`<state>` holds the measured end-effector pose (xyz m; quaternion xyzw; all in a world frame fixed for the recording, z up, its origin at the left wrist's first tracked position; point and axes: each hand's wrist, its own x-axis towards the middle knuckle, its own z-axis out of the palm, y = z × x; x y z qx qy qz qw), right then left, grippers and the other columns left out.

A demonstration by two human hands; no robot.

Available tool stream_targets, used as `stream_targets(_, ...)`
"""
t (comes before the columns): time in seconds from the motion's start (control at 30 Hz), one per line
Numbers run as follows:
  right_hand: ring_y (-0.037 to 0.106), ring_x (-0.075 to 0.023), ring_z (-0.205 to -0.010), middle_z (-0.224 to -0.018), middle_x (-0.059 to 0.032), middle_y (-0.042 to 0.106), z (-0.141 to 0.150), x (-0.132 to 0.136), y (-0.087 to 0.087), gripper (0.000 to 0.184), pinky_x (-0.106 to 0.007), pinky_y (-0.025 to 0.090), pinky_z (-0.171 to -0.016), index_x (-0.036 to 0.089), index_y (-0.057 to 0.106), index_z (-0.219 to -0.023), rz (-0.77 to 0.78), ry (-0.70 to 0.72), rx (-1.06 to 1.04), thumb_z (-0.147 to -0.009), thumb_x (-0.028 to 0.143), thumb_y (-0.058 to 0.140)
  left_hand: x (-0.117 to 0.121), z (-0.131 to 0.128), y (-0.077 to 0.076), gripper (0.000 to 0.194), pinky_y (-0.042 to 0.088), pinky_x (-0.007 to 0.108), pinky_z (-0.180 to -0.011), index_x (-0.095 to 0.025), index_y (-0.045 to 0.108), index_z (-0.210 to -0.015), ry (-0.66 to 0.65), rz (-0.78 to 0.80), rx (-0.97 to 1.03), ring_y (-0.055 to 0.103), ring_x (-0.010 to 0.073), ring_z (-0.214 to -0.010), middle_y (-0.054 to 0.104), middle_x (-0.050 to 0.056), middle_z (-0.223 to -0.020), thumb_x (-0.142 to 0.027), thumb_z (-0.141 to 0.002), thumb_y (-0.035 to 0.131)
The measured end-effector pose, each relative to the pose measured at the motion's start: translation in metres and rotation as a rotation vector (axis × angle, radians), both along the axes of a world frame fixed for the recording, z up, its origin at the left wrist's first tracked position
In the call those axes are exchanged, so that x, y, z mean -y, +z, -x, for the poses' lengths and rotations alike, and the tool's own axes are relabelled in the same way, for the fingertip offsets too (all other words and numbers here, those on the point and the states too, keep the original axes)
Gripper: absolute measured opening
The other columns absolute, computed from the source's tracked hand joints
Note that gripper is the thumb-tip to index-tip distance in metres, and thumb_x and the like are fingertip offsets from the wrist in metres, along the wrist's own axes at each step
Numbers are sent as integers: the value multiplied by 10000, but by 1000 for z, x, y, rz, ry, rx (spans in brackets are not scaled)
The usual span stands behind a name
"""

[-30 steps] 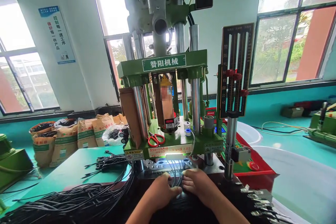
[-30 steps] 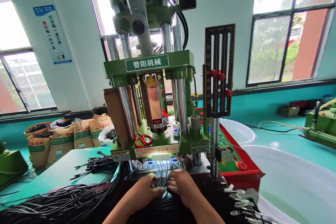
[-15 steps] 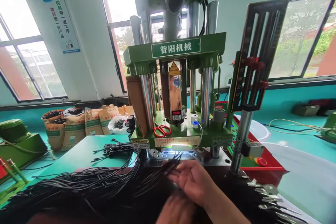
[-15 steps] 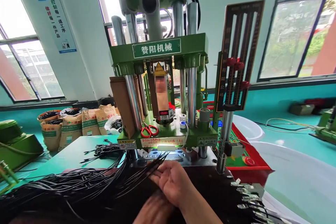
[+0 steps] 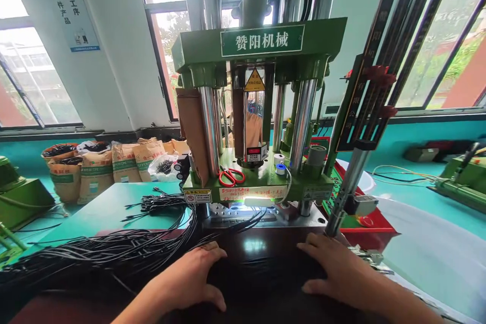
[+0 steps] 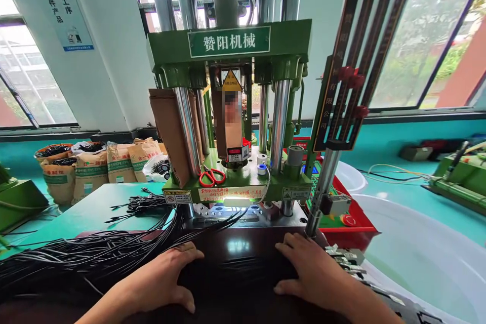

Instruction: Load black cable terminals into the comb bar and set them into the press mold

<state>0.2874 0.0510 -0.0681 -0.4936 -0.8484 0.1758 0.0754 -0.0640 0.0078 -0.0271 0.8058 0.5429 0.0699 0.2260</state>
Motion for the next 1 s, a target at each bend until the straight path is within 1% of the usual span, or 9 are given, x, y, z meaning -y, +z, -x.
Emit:
stream_targets(0.13, 485, -326, -1120, -1209, -121, 550, -5, -2, 10, 714, -424, 371, -962, 267, 572, -1260, -3, -8, -6, -641, 601, 698, -8, -2, 2, 445, 430, 277, -835, -276, 634, -1086, 5, 4, 74, 583, 207, -959, 624, -3, -1017, -503, -706, 677)
stream_targets(0.3, 447, -321, -1172, -1278, -109, 508, 47, 2, 16, 746, -419, 344, -998, 278, 551, -1280, 101, 94, -141, -651, 668, 650, -12, -4, -3, 195, 407, 242, -778, -245, 675, -936, 14, -19, 140, 572, 162, -873, 619, -9, -916, -360, -800, 595)
stream_targets(0.4, 381, -323, -1258, -1358, -135, 466, 81, 2, 17, 687, -426, 295, -1041, 248, 533, -1299, 135, 155, -185, -736, 638, 594, -10, -7, -4, 176, 399, 238, -750, -233, 668, -882, 17, -72, 165, 559, 144, -827, 609, -10, -875, -331, -847, 526)
stream_targets(0.47, 401, -308, -1247, -1309, -142, 518, 97, -1, 18, 591, -410, 308, -1030, 227, 564, -1266, 114, 185, -215, -797, 586, 560, -8, -9, -5, 197, 398, 238, -741, -219, 650, -859, 22, -107, 186, 552, 140, -810, 605, -7, -855, -324, -871, 483)
stream_targets(0.6, 549, -239, -1010, -1006, -82, 648, 111, -7, 21, 288, -329, 407, -880, 212, 685, -1028, 40, 224, -299, -890, 397, 513, -5, -10, -7, 197, 398, 243, -754, -203, 595, -860, 49, -152, 242, 546, 141, -818, 603, -7, -849, -322, -898, 442)
stream_targets(0.67, 568, -205, -893, -899, -54, 643, 113, -9, 22, 221, -296, 421, -799, 205, 697, -906, 7, 215, -325, -896, 330, 515, -4, -10, -7, 184, 398, 242, -754, -205, 581, -868, 57, -150, 247, 541, 138, -812, 601, -13, -845, -319, -901, 441)
stream_targets(0.77, 567, -182, -822, -844, -31, 633, 115, -9, 23, 147, -272, 411, -739, 203, 685, -856, -21, 178, -326, -868, 278, 559, -4, -7, -6, 170, 395, 240, -776, -221, 593, -963, 46, -119, 231, 546, 141, -851, 616, -21, -910, -340, -863, 523)
stream_targets(0.9, 572, -197, -847, -873, -38, 648, 114, -9, 25, 121, -282, 404, -754, 197, 678, -877, 8, 140, -260, -820, 283, 614, -7, -7, -4, 163, 389, 234, -774, -230, 655, -908, 8, -52, 205, 557, 149, -865, 619, -23, -920, -332, -783, 633)
stream_targets(1.0, 570, -231, -946, -977, -49, 664, 115, -12, 26, 296, -300, 399, -812, 218, 683, -998, 81, 176, -218, -746, 373, 693, -9, -8, -4, 103, 384, 229, -720, -208, 654, -784, 13, -50, 204, 547, 144, -811, 602, -23, -837, -309, -776, 636)
